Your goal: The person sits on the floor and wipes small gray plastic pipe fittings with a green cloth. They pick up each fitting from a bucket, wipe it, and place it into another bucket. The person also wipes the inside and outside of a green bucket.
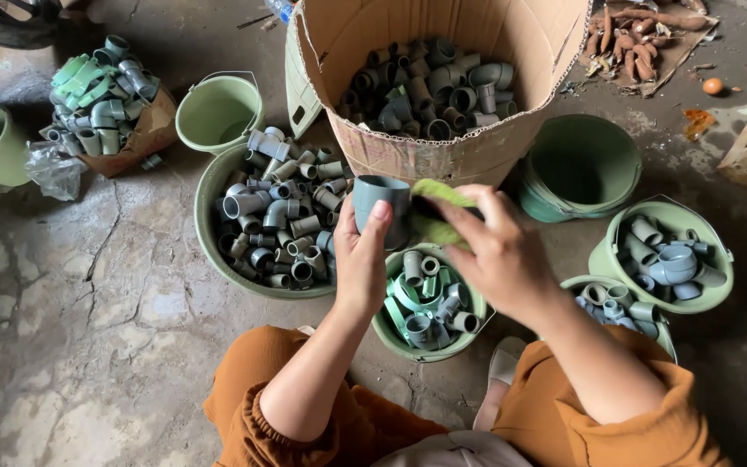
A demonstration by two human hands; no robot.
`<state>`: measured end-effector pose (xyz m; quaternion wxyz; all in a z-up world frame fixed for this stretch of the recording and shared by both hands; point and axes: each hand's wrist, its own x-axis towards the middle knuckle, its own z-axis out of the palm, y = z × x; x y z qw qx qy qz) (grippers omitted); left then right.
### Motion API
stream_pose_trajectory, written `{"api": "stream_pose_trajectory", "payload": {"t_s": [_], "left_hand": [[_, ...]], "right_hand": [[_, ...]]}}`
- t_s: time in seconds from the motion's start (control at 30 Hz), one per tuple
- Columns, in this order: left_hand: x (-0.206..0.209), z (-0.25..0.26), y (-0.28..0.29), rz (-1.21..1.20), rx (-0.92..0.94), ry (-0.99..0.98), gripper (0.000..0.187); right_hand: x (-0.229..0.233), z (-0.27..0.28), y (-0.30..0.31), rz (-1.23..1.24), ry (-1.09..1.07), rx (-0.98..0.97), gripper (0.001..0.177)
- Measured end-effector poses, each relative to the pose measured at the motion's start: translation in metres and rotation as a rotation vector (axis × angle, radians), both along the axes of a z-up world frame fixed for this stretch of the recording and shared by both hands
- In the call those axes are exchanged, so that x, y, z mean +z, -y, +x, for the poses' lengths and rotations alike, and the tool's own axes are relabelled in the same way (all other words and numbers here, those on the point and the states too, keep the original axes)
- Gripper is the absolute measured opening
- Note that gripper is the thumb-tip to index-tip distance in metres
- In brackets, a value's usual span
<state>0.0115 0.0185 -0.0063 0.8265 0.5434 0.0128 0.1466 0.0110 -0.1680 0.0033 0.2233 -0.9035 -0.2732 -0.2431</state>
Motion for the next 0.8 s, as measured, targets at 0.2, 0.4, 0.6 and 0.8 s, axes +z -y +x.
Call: {"api": "stream_pose_trajectory", "payload": {"t_s": [0.2, 0.4, 0.6, 0.8], "left_hand": [[0.014, -0.013, -0.004, 0.131, -0.238, 0.168, 0.061], [0.032, -0.013, 0.007, 0.157, -0.219, 0.108, 0.067], [0.009, -0.008, 0.004, 0.579, -0.071, -0.021, 0.066], [0.017, -0.003, 0.017, -0.014, 0.010, -0.333, 0.044]], "right_hand": [[-0.009, 0.020, 0.032, 0.696, -0.569, 0.221, 0.032], [0.020, -0.010, -0.019, 0.845, -0.778, 0.351, 0.069], [0.019, -0.005, -0.004, 0.548, -0.334, 0.019, 0.050], [0.032, -0.007, 0.000, 0.335, -0.256, 0.263, 0.039]]}}
